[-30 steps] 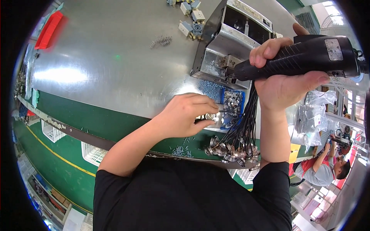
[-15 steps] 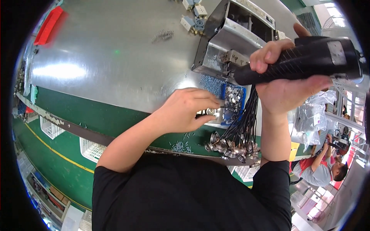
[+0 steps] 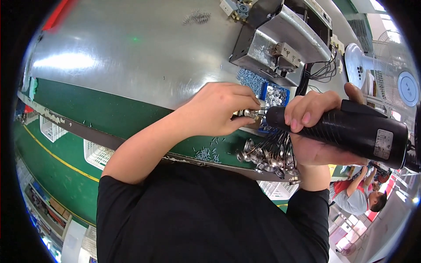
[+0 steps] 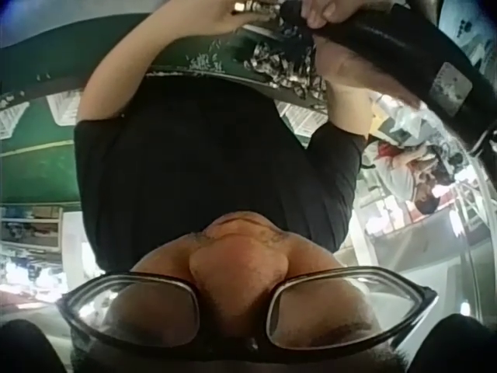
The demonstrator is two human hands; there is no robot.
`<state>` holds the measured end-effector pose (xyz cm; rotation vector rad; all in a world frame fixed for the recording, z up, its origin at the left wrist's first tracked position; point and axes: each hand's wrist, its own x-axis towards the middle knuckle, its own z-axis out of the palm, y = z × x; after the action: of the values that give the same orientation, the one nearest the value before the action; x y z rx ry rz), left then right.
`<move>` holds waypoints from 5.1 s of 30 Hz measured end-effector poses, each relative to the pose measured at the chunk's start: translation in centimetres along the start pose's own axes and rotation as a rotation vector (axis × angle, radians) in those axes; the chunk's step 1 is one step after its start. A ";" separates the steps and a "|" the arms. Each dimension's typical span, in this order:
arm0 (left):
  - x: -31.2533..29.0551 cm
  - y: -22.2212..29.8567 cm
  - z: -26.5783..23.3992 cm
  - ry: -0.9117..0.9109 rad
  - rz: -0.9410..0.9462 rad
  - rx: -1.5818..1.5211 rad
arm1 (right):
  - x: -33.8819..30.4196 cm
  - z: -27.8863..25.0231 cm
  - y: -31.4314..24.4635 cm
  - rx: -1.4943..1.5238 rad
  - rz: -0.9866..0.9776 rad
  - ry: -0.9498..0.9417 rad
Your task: Assemble electrical components by mounting circular units onto a base and securing them with a power screwdriver.
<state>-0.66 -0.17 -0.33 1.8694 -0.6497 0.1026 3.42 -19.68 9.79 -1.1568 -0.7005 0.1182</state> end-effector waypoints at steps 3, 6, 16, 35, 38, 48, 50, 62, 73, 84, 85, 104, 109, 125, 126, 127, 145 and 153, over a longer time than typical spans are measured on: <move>0.0 0.0 0.0 -0.001 0.002 -0.012 | -0.3 -0.3 0.1 0.010 0.007 -0.007; -0.1 0.0 0.1 -0.008 0.001 -0.008 | -0.5 0.0 0.0 -0.015 0.024 0.000; 0.0 0.0 0.1 -0.012 -0.012 0.004 | -1.0 -0.1 0.8 -0.006 -0.046 -0.038; -0.1 0.3 0.1 -0.030 -0.039 -0.006 | -1.0 -0.8 -0.3 0.067 0.089 -0.186; -0.2 0.3 0.2 -0.010 -0.012 0.009 | 0.1 -0.3 -1.0 0.117 0.009 -0.061; 0.0 0.1 0.2 -0.039 -0.005 -0.016 | -3.1 -3.7 0.0 -0.023 0.084 0.115; 0.0 0.2 0.3 -0.025 -0.002 -0.009 | -3.5 -3.7 0.4 -0.101 0.030 0.136; 0.0 0.0 0.3 -0.033 0.002 -0.032 | -4.7 -3.9 1.1 -0.084 0.079 0.218; 0.2 0.7 -0.2 0.039 -0.004 -0.133 | -0.4 -1.9 -2.3 0.032 -0.033 0.023; 0.2 0.5 0.6 0.030 -0.072 -0.213 | 1.0 0.8 -1.4 0.073 -0.014 0.045; 0.2 0.5 0.5 0.044 -0.055 -0.219 | 1.1 0.8 -1.3 0.074 -0.014 0.046; -0.2 -0.2 0.2 0.222 -0.070 -0.305 | 2.3 0.1 -2.2 0.083 -0.081 0.003; -0.3 0.2 -0.3 0.240 -0.047 -0.256 | 2.7 0.0 -2.4 0.079 -0.114 -0.009; -0.5 1.2 -0.3 0.251 -0.208 -0.425 | 3.1 0.8 -1.8 0.089 -0.068 0.032; -0.5 1.2 -0.2 0.250 -0.209 -0.425 | 3.1 0.9 -1.7 0.109 -0.059 0.039; -0.5 1.2 -0.2 0.247 -0.160 -0.338 | 3.1 1.0 -1.6 0.109 -0.059 0.040; -0.4 0.2 0.3 0.305 0.156 -0.045 | 2.3 1.9 -0.7 0.128 0.002 0.050; -0.4 0.0 0.5 0.243 0.122 0.000 | 1.5 1.4 0.2 0.073 0.010 -0.020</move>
<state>-1.05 -0.43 -0.67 1.7810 -0.5940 0.4025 3.88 -17.80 10.58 -1.0910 -0.7027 0.1632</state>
